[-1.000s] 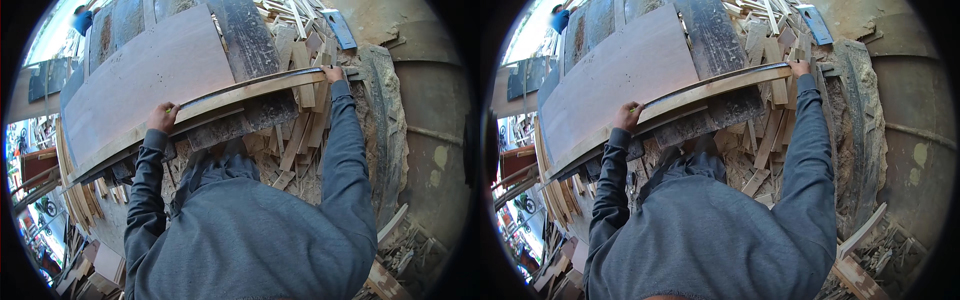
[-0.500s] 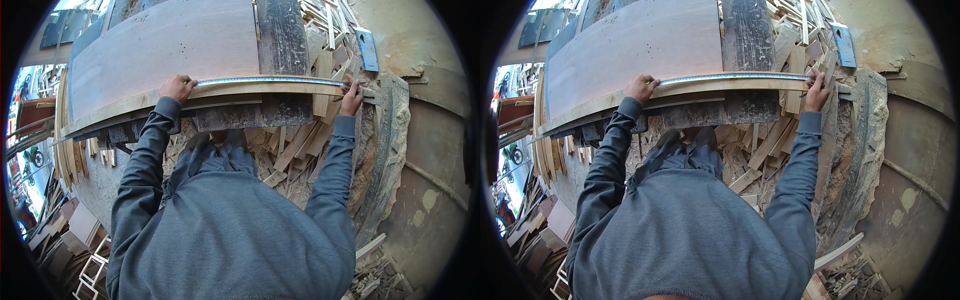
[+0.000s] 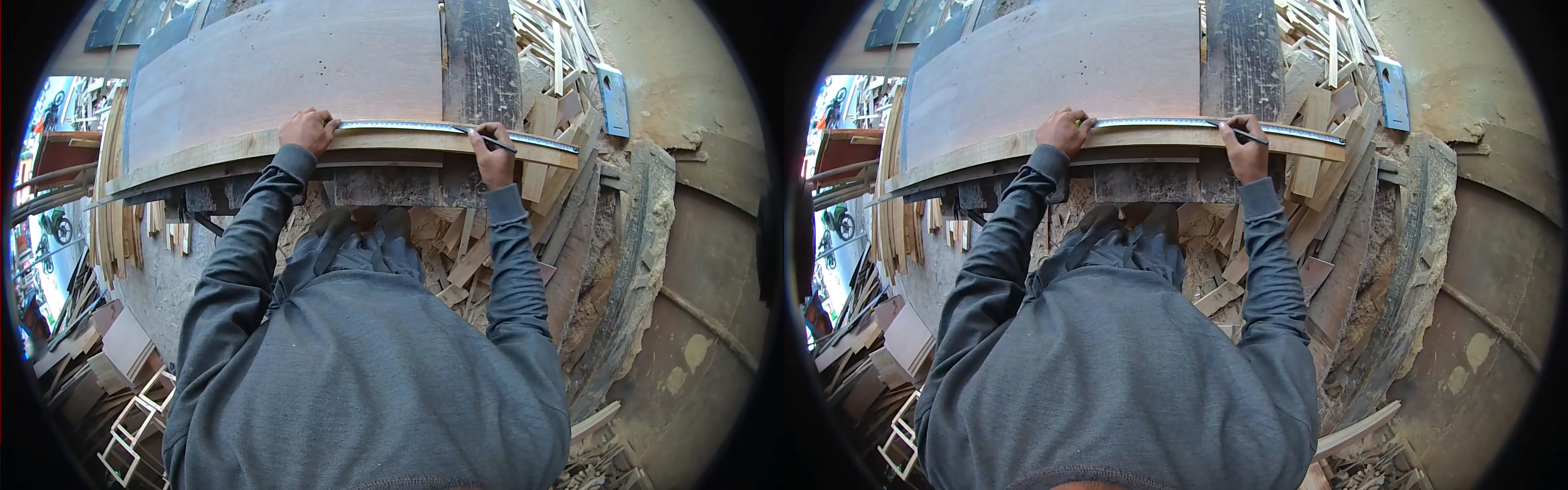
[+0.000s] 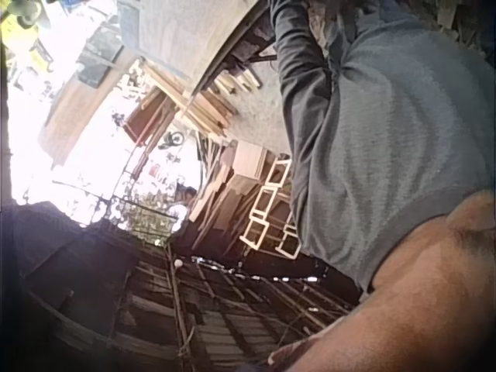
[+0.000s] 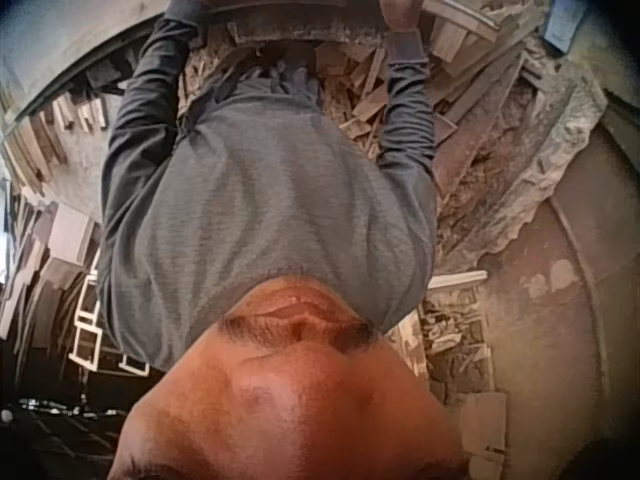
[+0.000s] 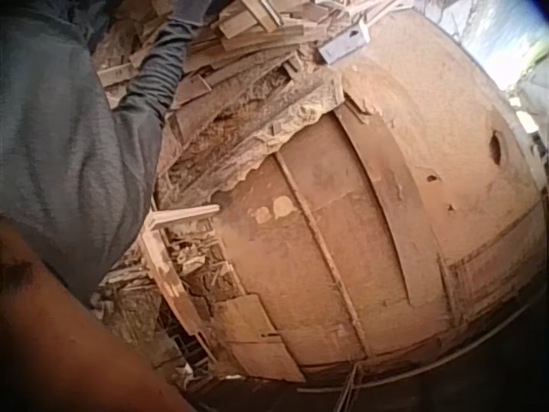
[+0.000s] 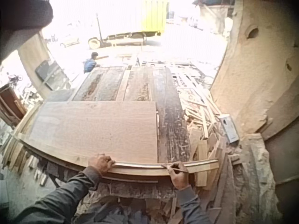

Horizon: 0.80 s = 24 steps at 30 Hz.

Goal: Measuring and cutting pieces of wood using a table saw, measuring tape, and pencil.

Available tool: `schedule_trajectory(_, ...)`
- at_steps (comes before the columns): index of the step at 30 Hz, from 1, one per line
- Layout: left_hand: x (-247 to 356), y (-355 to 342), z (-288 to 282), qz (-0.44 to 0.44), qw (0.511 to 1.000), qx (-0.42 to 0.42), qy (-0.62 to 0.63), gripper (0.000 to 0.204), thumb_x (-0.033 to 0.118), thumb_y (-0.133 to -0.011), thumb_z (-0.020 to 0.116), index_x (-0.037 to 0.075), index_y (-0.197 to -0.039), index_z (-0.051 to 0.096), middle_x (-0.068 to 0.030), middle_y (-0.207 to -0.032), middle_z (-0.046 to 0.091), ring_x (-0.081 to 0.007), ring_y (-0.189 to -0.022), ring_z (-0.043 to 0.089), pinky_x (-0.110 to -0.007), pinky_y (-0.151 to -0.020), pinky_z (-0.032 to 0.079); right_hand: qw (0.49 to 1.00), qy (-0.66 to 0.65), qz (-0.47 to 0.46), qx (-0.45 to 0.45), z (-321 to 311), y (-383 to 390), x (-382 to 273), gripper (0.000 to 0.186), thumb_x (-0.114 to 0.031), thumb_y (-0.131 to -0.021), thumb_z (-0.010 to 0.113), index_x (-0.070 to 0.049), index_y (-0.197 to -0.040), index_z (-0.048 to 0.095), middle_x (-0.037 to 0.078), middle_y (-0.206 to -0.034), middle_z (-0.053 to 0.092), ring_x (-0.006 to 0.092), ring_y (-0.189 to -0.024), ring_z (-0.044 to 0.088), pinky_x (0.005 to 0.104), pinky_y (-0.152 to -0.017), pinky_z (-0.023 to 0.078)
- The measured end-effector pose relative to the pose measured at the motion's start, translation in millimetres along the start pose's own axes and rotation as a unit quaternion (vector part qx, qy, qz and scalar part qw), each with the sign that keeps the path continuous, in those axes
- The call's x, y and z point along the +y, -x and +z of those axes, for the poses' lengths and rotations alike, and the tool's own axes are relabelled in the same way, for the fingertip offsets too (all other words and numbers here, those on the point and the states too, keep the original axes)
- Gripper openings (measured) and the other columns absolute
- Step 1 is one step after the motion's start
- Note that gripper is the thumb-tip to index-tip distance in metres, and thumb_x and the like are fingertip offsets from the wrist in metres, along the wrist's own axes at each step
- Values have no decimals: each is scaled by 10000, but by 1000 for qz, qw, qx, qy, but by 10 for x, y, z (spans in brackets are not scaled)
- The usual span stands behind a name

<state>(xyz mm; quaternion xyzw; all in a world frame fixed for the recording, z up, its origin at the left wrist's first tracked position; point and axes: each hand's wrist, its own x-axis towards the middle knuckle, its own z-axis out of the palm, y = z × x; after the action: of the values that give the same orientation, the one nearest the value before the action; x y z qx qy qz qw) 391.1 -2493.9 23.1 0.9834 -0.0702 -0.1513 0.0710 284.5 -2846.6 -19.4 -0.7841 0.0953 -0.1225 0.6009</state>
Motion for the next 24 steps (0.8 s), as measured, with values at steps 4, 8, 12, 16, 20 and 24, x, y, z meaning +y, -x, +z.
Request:
schedule_trajectory(4,9,5,10,-17,1000,-5,-8,388,501,-974,614,182,-1121,779,-87,-1132,707,-283,-1131,652,-420,-956,519,994,17,-94,-54,498,-22,-103,132,-93,-949,679,-8,-1047,705,71,-925,708,144,-815,656,290,-728,530)
schedule_trajectory(8,8,-10,19,-18,1000,-3,-2,382,502,-973,613,194,-1128,775,-74,-1150,712,-275,-1150,645,-431,-970,516,984,47,-146,-89,890,-70,-161,197,-69,-925,684,12,-1099,732,143,-983,739,229,-882,718,333,-780,563)
schedule_trajectory(12,10,-13,18,-20,1000,-13,2,375,494,-976,607,190,-1121,772,-71,-1166,716,-274,-1169,637,-442,-981,512,994,19,-74,-82,1181,-154,-94,176,-111,-939,687,4,-1063,739,133,-888,729,204,-799,703,322,-734,558)
schedule_trajectory(16,16,-13,2,-25,1000,-16,9,367,482,-973,614,182,-1115,772,-77,-1171,716,-282,-1166,638,-444,-980,512,996,-13,-58,-70,1281,-200,46,179,-146,-955,679,0,-1044,733,105,-863,727,160,-770,676,305,-699,543)
schedule_trajectory(20,14,-2,-7,-20,1000,-18,-1,382,500,-971,612,191,-1123,777,-85,-1150,722,-278,-1148,651,-422,-970,522,994,-31,-57,-83,1253,-210,123,161,-144,-957,690,-5,-1032,723,74,-880,730,132,-788,668,285,-714,541)
schedule_trajectory(24,12,-8,-12,-20,1000,-15,3,388,505,-973,608,189,-1124,776,-87,-1160,718,-277,-1155,647,-421,-975,522,996,30,-58,-63,1239,-202,113,170,-174,-951,712,-13,-1003,701,67,-850,717,124,-784,662,289,-722,541)
